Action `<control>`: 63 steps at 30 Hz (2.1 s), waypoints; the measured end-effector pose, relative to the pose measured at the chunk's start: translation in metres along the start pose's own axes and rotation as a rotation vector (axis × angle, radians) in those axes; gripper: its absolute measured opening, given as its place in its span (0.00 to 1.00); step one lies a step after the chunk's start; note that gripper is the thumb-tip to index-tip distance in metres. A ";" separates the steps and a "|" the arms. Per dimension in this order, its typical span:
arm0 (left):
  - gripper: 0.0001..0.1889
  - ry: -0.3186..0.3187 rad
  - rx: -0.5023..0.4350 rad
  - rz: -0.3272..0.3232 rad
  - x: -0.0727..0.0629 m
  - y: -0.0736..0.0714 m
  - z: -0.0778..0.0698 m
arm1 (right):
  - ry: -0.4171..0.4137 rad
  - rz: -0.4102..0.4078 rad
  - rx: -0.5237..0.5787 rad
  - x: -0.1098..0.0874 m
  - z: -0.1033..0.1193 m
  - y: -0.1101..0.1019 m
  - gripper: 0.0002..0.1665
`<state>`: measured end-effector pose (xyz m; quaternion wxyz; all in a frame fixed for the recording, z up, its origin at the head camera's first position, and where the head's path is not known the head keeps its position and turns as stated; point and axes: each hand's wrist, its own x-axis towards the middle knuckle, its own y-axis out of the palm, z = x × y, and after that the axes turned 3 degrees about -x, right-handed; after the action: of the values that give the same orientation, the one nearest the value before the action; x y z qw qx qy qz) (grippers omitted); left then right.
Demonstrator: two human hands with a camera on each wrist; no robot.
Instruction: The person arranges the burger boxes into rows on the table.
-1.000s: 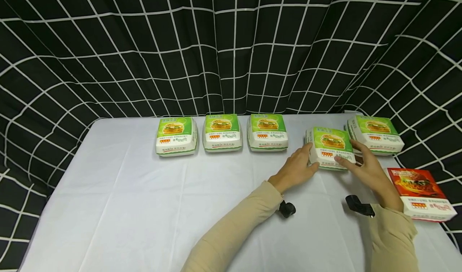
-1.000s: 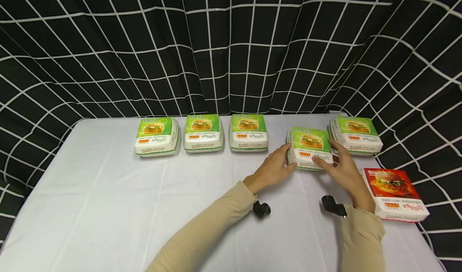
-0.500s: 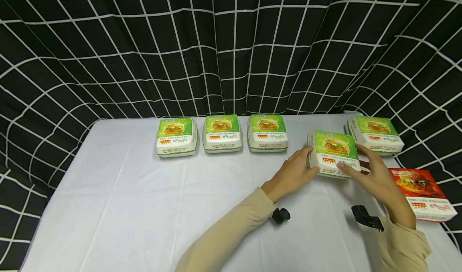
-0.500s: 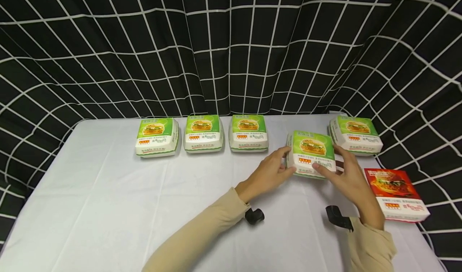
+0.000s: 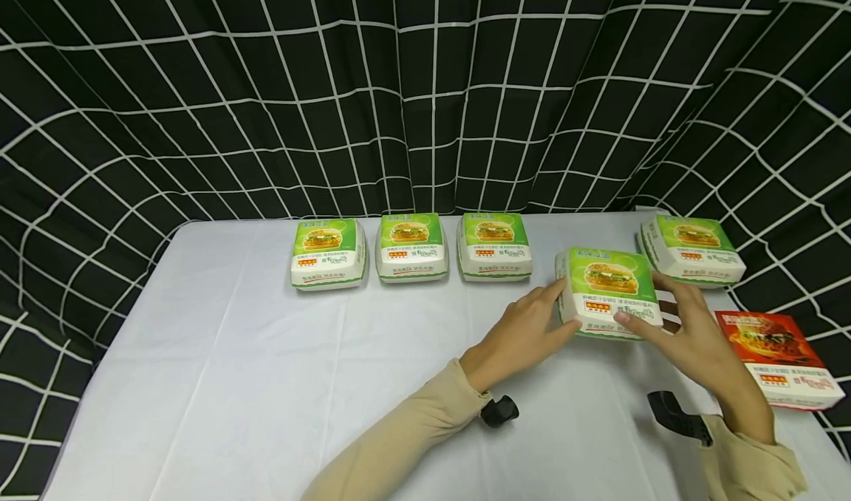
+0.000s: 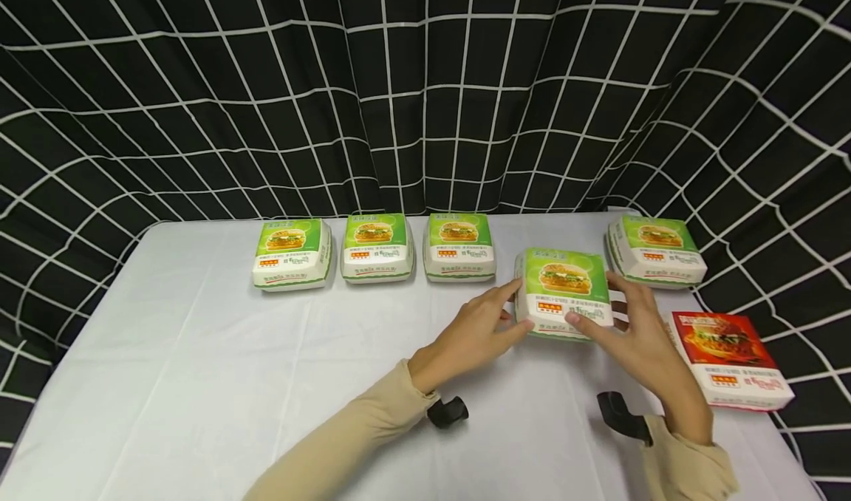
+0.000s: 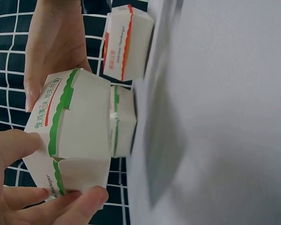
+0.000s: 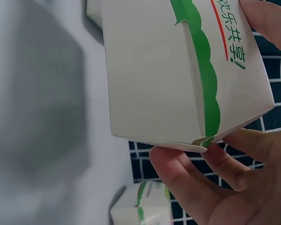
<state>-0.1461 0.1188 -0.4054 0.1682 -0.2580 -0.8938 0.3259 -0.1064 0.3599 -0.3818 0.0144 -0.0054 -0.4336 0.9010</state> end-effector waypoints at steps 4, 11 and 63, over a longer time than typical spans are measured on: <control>0.35 0.001 0.006 -0.003 -0.009 -0.008 0.000 | -0.012 0.013 -0.015 -0.003 0.007 0.002 0.56; 0.35 0.001 -0.043 -0.007 -0.027 -0.024 0.003 | -0.036 0.056 0.003 -0.008 0.023 0.007 0.57; 0.37 -0.179 -0.187 0.010 -0.128 -0.099 0.047 | -0.261 0.174 0.164 -0.023 0.094 0.094 0.57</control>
<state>-0.0987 -0.0422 -0.3902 0.0614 -0.2468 -0.9304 0.2639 -0.0875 0.2275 -0.3967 -0.1199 0.0754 -0.3548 0.9242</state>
